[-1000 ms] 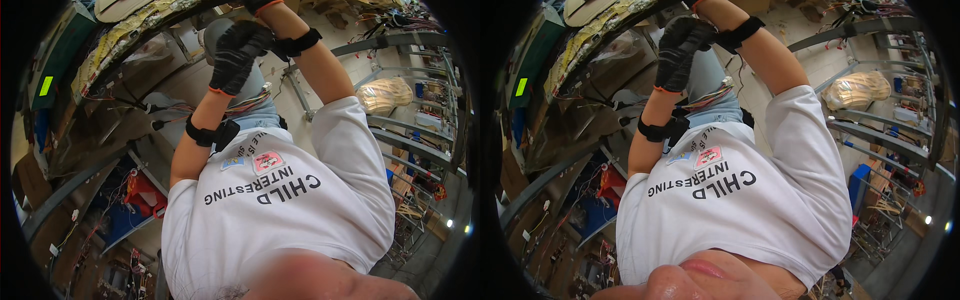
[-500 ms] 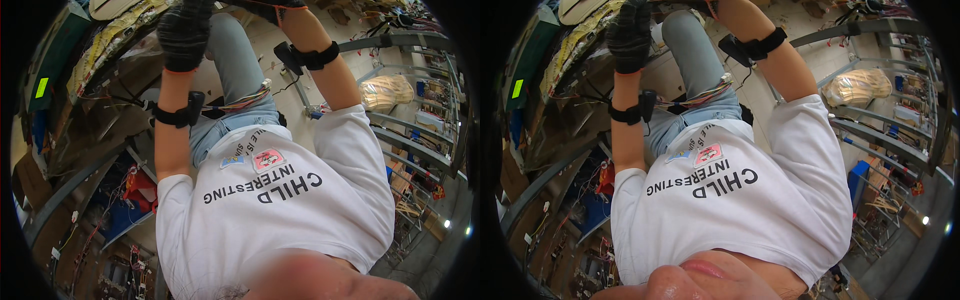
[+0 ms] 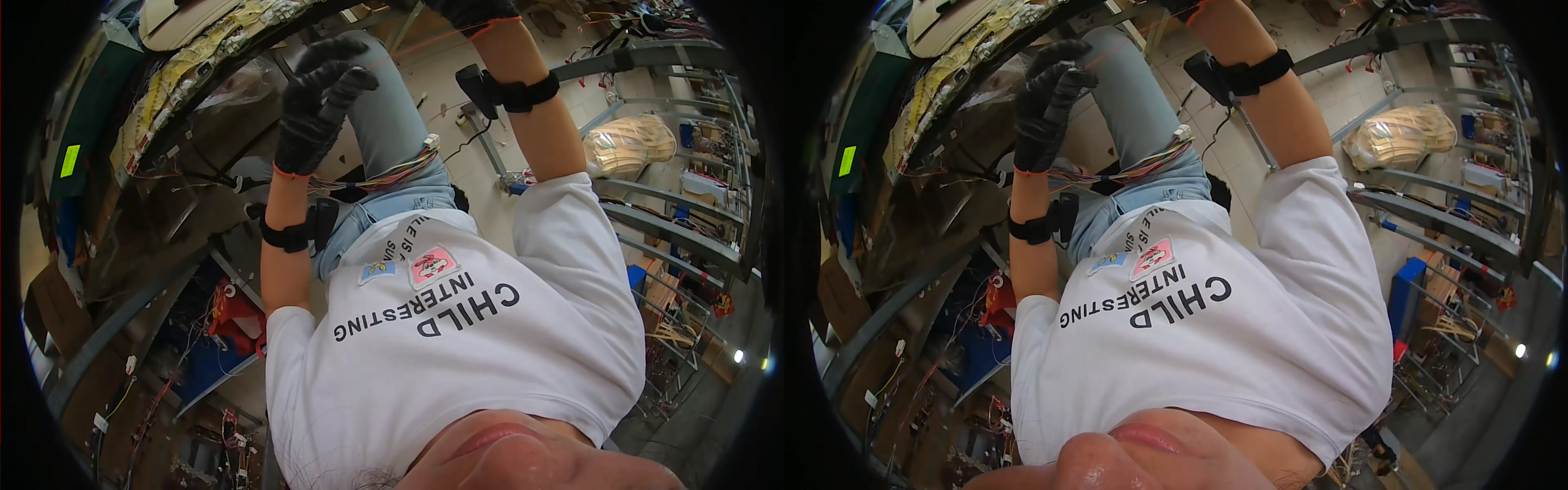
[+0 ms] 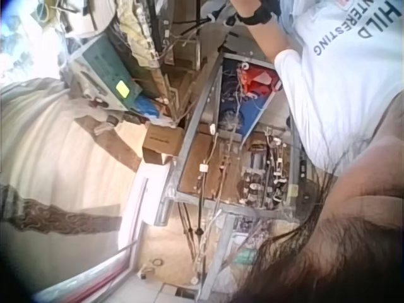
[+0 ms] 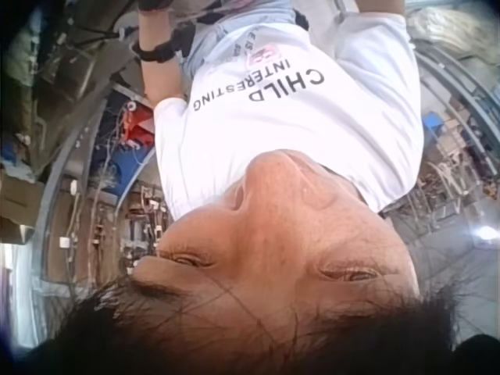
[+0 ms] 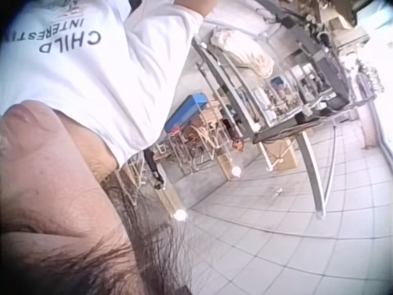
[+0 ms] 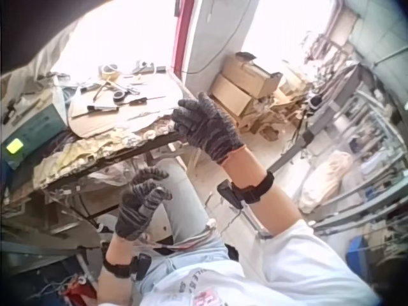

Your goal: Assembling and connecting wires to a control panel or component array in a factory setting.

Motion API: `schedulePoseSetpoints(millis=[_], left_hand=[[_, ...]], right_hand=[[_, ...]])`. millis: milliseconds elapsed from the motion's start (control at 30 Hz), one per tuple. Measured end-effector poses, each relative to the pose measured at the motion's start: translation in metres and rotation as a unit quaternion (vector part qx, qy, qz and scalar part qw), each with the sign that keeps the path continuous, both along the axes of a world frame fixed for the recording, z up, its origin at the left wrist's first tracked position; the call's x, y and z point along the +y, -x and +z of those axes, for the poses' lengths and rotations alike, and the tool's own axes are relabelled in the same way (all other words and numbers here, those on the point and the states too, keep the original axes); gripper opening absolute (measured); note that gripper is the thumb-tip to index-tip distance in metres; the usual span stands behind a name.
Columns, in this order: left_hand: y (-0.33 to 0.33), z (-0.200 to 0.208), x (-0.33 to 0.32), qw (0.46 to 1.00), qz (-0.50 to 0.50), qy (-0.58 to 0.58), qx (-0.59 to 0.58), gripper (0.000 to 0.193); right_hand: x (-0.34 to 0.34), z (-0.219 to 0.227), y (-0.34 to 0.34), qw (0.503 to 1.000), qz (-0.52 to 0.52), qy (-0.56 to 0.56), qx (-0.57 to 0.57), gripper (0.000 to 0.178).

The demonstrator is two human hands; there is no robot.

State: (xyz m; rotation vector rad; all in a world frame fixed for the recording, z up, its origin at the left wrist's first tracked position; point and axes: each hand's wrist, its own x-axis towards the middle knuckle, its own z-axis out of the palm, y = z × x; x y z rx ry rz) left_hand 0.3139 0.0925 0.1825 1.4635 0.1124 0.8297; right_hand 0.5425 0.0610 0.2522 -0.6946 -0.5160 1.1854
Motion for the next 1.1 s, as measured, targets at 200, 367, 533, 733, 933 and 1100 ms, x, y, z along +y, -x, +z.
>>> schedulePoseSetpoints(millis=[200, 367, 533, 733, 933, 1100], left_hand=[[-0.014, 0.016, -0.015, 0.981, -0.125, 0.112, 0.099, 0.020], [-0.033, 0.039, -0.032, 0.994, -0.043, -0.076, 0.066, 0.018], [-0.048, 0.050, -0.036, 0.977, 0.100, -0.171, 0.084, 0.027], [-0.056, 0.050, -0.023, 0.939, 0.179, -0.294, -0.007, 0.034], [-0.011, 0.013, -0.006, 0.975, 0.150, -0.140, 0.082, 0.042], [0.132, -0.117, 0.033, 0.766, 0.452, -0.254, 0.379, 0.047]], right_hand=[[-0.001, 0.021, 0.028, 0.970, 0.010, -0.113, 0.214, 0.042], [0.006, 0.008, 0.023, 0.971, -0.055, -0.109, 0.206, 0.040], [0.008, -0.003, 0.021, 0.961, -0.058, -0.109, 0.248, 0.040], [0.018, -0.007, 0.041, 0.969, -0.077, -0.065, 0.224, 0.043], [-0.007, -0.013, 0.000, 0.983, -0.017, 0.026, -0.180, 0.040], [-0.091, 0.018, -0.050, 0.434, -0.035, 0.090, -0.896, 0.032]])
